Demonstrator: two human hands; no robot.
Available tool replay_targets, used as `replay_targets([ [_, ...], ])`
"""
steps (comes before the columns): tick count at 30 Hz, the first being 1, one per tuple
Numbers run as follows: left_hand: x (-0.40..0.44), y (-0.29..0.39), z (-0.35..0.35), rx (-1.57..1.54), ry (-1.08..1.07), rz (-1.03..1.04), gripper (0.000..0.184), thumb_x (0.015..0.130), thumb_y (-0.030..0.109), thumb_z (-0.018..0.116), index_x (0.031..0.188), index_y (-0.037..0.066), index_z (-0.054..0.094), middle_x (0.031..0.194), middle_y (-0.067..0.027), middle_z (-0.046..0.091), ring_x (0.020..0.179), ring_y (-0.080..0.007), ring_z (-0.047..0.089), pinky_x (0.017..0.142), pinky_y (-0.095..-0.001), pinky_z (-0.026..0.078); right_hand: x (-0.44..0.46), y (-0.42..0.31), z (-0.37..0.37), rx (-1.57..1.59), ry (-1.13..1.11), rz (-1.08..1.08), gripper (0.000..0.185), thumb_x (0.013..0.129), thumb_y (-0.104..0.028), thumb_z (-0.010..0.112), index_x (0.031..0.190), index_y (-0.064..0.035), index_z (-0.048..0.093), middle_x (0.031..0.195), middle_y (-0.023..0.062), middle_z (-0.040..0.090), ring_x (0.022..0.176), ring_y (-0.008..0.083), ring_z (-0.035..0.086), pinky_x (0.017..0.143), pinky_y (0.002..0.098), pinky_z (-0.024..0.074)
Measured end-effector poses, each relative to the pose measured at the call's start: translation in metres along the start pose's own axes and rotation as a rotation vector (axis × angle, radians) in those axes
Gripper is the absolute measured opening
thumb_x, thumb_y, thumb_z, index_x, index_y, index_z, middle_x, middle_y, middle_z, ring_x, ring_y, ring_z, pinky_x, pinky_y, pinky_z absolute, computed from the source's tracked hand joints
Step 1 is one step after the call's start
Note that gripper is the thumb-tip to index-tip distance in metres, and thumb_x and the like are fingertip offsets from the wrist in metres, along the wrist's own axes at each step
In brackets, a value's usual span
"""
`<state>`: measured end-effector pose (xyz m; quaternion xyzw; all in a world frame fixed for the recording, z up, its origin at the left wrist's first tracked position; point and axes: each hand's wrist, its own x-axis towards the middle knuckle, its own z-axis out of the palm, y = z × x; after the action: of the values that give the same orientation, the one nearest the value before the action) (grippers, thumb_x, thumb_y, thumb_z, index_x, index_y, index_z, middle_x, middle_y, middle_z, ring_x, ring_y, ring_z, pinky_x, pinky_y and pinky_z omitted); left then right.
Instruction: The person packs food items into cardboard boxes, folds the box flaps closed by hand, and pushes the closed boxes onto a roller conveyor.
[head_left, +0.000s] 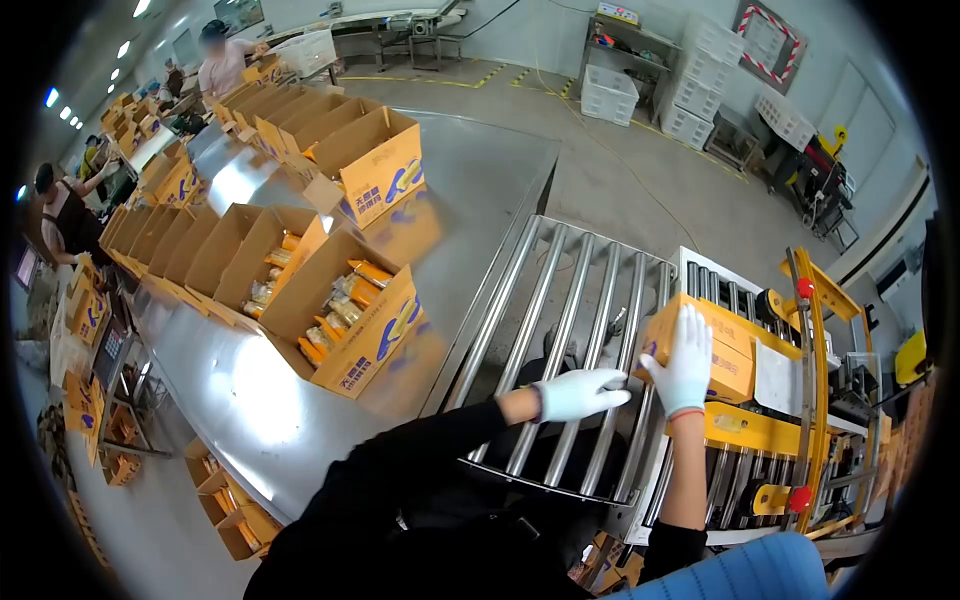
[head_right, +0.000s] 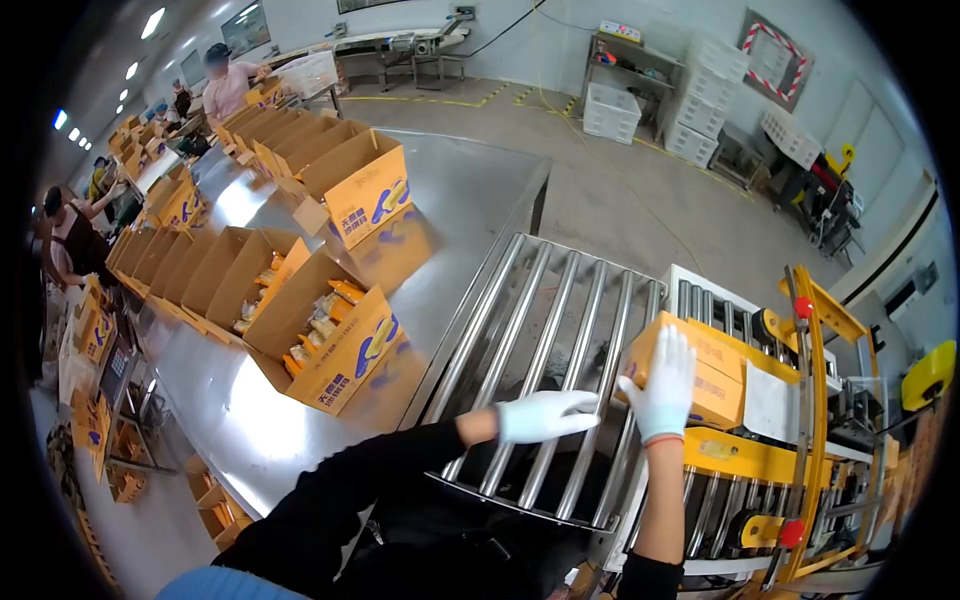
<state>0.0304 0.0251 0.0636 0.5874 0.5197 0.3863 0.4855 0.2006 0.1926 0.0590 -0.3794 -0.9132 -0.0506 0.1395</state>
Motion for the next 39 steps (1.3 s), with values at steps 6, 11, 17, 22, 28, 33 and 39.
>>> replay_targets([
  [6,-0.175,0.000,-0.108,1.375,1.086,-0.203,0.039,0.086,0.018,0.067,0.120,0.000,0.062,0.115,-0.0204,0.064,0.110,-0.0366,0.061,0.094,-0.0476,0.049,-0.025,0.030,0.006,-0.026,0.115,0.103,0.093,0.079,-0.023,0.078,0.155,0.0031,0.031,0.158,0.0243,0.037,0.150,0.0390,0.031,0.126,0.0479,0.0194],
  [11,-0.196,-0.022,-0.095,1.145,0.926,-0.242,0.012,0.094,0.019,0.059,0.085,0.012,0.061,0.081,-0.0100,0.064,0.072,-0.0316,0.065,0.063,-0.0423,0.052,-0.033,-0.101,-0.014,0.409,0.148,-0.257,0.107,0.065,-0.035,0.088,0.150,0.0057,0.037,0.151,0.0285,0.042,0.141,0.0474,0.037,0.122,0.0540,0.0250],
  [17,-0.184,0.038,-0.070,0.898,0.954,0.308,0.016,0.087,0.013,0.073,0.102,0.006,0.071,0.113,-0.0135,0.072,0.104,-0.0320,0.069,0.095,-0.0406,0.053,-0.036,-0.152,0.000,0.534,-0.148,-0.791,0.065,0.082,-0.035,0.079,0.140,-0.0128,0.060,0.146,0.0086,0.057,0.141,0.0281,0.047,0.121,0.0525,0.0288],
  [22,-0.142,0.011,-0.123,0.964,0.529,-0.110,0.028,0.092,0.039,0.068,0.104,0.015,0.071,0.105,-0.0078,0.074,0.094,-0.0287,0.070,0.079,-0.0417,0.056,-0.022,-0.136,-0.021,1.049,-0.460,-0.602,0.038,0.093,-0.034,0.073,0.118,-0.0065,0.074,0.119,0.0120,0.073,0.118,0.0295,0.065,0.108,0.0412,0.0454],
  [28,-0.091,-0.053,-0.137,0.758,0.598,0.030,0.029,0.092,0.039,0.070,0.088,0.010,0.069,0.088,-0.0093,0.069,0.092,-0.0293,0.065,0.085,-0.0408,0.051,0.021,-0.163,-0.037,0.462,0.046,-0.710,0.062,0.084,-0.033,0.077,0.136,-0.0062,0.060,0.145,0.0155,0.055,0.128,0.0351,0.056,0.113,0.0455,0.0411],
  [33,-0.132,-0.112,-0.134,-0.031,1.141,0.037,0.054,0.092,0.032,0.077,0.130,-0.002,0.058,0.116,-0.0118,0.066,0.120,-0.0233,0.060,0.103,-0.0358,0.049,-0.046,-0.186,-0.045,0.443,-0.051,-0.493,0.086,0.076,-0.042,0.082,0.141,0.0031,0.048,0.140,0.0190,0.052,0.131,0.0371,0.048,0.120,0.0501,0.0303],
  [39,-0.034,-0.104,-0.100,-0.213,1.091,0.045,0.062,0.099,0.033,0.068,0.143,-0.006,0.047,0.138,-0.0189,0.060,0.127,-0.0242,0.058,0.109,-0.0349,0.046,-0.056,-0.116,-0.024,0.177,-0.031,-0.324,0.097,0.068,-0.037,0.089,0.145,0.0014,0.045,0.150,0.0203,0.047,0.143,0.0352,0.040,0.125,0.0520,0.0220],
])
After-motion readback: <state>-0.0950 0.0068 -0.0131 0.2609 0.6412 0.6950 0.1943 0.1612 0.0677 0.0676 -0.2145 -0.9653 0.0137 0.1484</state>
